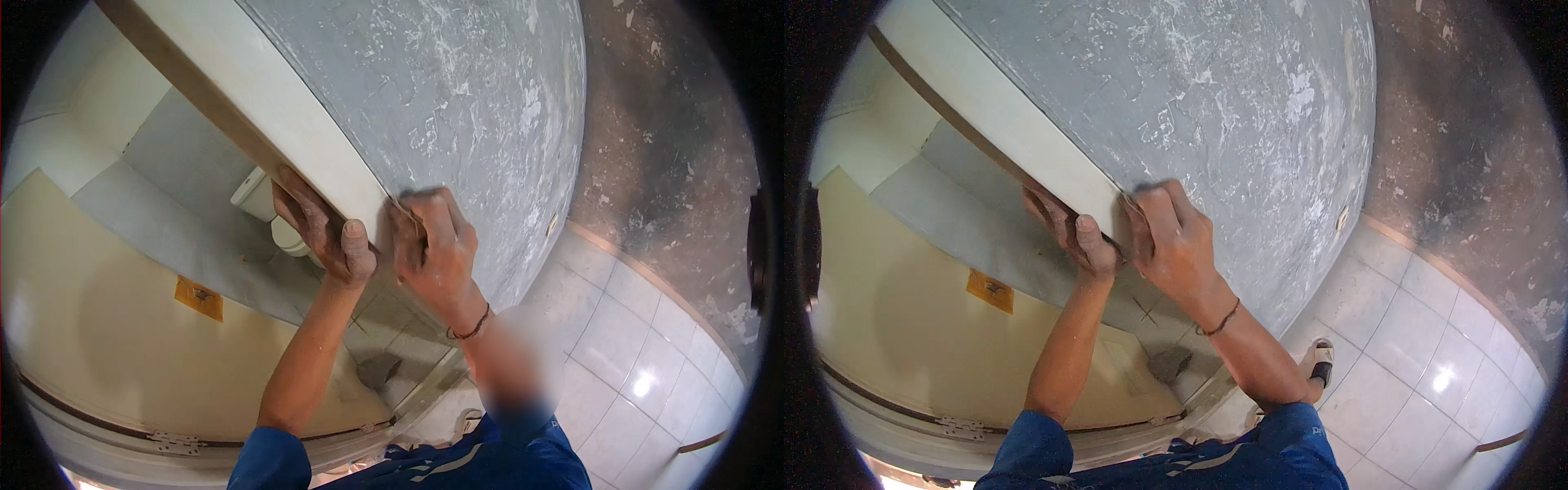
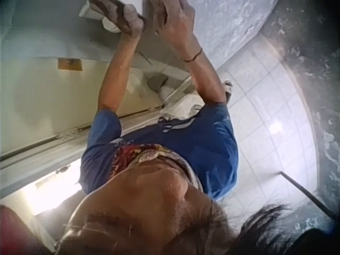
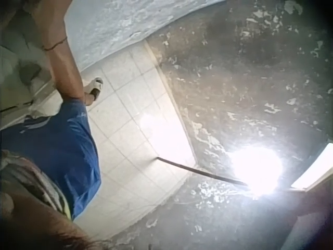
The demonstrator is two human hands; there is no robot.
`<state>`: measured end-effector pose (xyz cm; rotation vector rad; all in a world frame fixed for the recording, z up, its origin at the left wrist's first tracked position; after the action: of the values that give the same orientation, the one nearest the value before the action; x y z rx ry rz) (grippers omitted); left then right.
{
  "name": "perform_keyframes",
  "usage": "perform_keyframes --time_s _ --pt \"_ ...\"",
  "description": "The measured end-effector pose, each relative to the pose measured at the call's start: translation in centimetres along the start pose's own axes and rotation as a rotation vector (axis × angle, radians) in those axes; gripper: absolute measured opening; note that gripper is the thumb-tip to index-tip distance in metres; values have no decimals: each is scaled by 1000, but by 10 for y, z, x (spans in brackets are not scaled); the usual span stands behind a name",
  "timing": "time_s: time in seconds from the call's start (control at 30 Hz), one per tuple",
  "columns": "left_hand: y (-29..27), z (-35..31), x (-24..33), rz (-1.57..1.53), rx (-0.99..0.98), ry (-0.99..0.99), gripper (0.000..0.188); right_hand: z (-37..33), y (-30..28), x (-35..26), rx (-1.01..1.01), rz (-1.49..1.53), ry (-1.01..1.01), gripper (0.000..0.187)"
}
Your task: Sand the wooden door frame using sandpaper.
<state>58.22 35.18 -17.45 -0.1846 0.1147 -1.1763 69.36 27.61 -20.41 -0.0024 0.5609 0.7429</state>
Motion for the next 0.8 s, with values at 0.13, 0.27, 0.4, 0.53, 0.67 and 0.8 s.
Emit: perform_keyframes --time_s 0.13,0.27,0.4,0.53,0.67,0.8 --pt "0 0 1 3 20 -2 86 -2 -1 -3 42 57 -12 21" --pt "-2 1 1 64 -33 59 86 1 3 -2 -8 27 -20 22" --pt "-4 0 0 42 -33 49 87 1 2 -4 55 52 -9 23" --pt "-3 -1 0 79 -53 51 86 2 3 -6 4 -2 17 21" --pt "-1 2 0 13 -4 45 87 2 3 -6 58 4 20 21" --pt "-4 1 1 20 -45 10 87 1 2 -7 84 8 -25 24"
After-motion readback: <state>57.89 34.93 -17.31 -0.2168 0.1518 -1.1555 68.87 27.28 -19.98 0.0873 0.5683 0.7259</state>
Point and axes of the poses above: each hand's wrist, its own z-axis towards the middle knuckle, its own y-axis out of the palm, x = y × z, the point moved 1 cm from there along z, towards the middle knuckle, and after that the axes turned 3 degrees about x, right-handed, at the moved point
